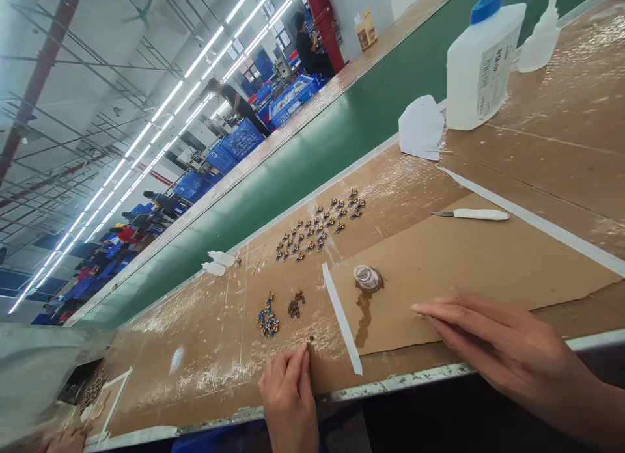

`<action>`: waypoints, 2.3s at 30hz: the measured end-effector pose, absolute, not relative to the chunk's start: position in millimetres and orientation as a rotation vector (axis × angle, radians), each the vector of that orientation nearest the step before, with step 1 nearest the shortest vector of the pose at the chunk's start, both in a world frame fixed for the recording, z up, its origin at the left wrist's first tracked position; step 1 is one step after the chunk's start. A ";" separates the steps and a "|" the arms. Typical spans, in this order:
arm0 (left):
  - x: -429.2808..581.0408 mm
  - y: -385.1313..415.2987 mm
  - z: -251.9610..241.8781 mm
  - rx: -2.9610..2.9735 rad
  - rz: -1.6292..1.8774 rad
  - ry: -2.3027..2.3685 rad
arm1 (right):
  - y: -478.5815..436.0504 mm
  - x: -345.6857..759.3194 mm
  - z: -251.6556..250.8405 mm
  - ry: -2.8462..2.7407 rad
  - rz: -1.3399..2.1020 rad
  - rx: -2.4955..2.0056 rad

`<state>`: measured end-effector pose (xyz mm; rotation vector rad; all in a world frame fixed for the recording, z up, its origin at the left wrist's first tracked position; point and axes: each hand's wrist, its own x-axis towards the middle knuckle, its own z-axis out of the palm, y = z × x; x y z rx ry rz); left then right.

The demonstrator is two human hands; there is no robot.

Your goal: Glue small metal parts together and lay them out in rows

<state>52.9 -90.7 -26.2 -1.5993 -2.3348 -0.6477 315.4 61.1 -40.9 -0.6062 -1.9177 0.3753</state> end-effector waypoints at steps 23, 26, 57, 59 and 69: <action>48.5 -93.7 -29.6 -1.555 -0.648 -2.398 | 60.8 317.3 -53.9 -1.996 0.209 -0.627; 24.3 -86.2 -19.1 -1.463 -0.584 -2.443 | 60.2 318.4 -64.7 -1.985 0.205 -0.643; -56.8 4.8 31.5 -1.649 -0.782 -2.686 | 60.1 314.4 -44.7 -1.835 0.481 -0.552; -48.4 2.4 42.7 -1.620 -0.887 -2.756 | 60.4 314.7 -44.5 -1.831 0.496 -0.546; 40.7 4.7 66.9 -1.854 -1.211 -2.646 | 60.0 313.1 -46.9 -1.800 0.578 -0.522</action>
